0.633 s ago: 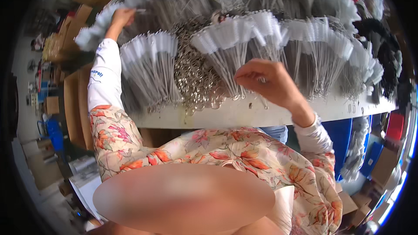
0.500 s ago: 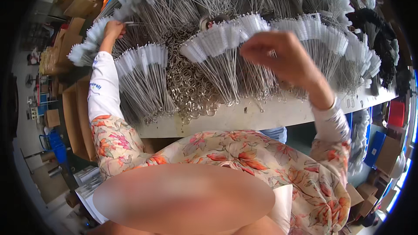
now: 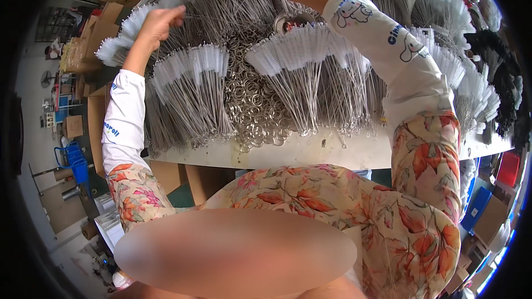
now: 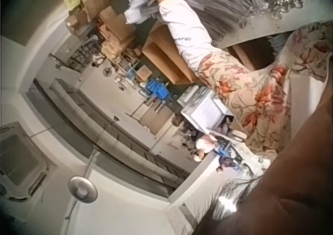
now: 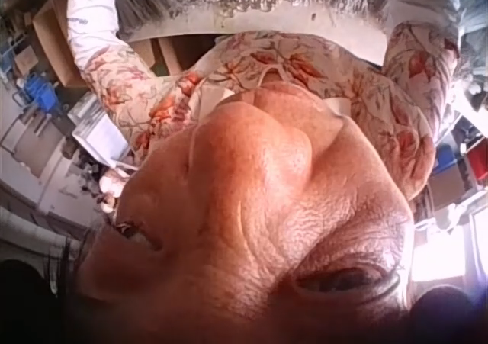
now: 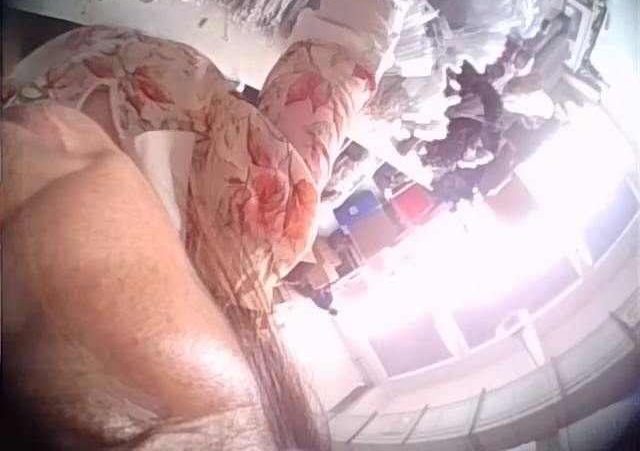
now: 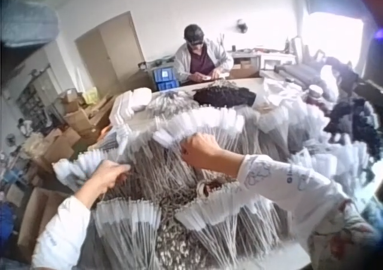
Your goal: The person is assembling industrial brushes by inserting the brush head wire into a metal ring connector.
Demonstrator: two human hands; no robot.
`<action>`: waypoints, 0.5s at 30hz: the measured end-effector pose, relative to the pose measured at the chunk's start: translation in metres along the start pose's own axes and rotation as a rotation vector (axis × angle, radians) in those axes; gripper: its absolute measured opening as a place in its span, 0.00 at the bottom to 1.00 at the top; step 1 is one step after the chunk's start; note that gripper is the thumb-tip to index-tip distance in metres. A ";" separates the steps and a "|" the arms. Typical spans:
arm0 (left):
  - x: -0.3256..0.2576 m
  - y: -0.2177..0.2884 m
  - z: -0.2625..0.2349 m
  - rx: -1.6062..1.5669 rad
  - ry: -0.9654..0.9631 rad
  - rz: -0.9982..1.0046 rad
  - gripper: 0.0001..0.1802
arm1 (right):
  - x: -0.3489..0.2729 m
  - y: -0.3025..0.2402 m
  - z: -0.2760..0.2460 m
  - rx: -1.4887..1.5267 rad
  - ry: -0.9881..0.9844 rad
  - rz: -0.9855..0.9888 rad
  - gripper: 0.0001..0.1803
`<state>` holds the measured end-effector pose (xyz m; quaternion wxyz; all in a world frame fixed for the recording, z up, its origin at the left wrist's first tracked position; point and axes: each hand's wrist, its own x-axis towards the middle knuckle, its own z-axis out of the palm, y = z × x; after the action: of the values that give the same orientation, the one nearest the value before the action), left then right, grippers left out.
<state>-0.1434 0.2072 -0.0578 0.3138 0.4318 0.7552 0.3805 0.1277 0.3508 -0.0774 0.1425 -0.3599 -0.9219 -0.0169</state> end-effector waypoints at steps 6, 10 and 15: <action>0.026 -0.024 0.026 0.116 -0.091 -0.246 0.13 | 0.010 0.015 0.010 0.454 0.187 -0.003 0.13; 0.033 -0.033 0.031 -0.033 -0.111 -0.299 0.10 | 0.003 0.024 -0.043 0.855 0.444 0.019 0.12; 0.044 -0.013 0.011 -0.107 0.131 -0.099 0.06 | 0.000 0.144 -0.081 1.294 0.450 0.218 0.09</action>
<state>-0.1592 0.2453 -0.0806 0.3049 0.3509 0.7729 0.4319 0.2440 0.4462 -0.0101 0.5173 -0.2810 -0.6530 0.4765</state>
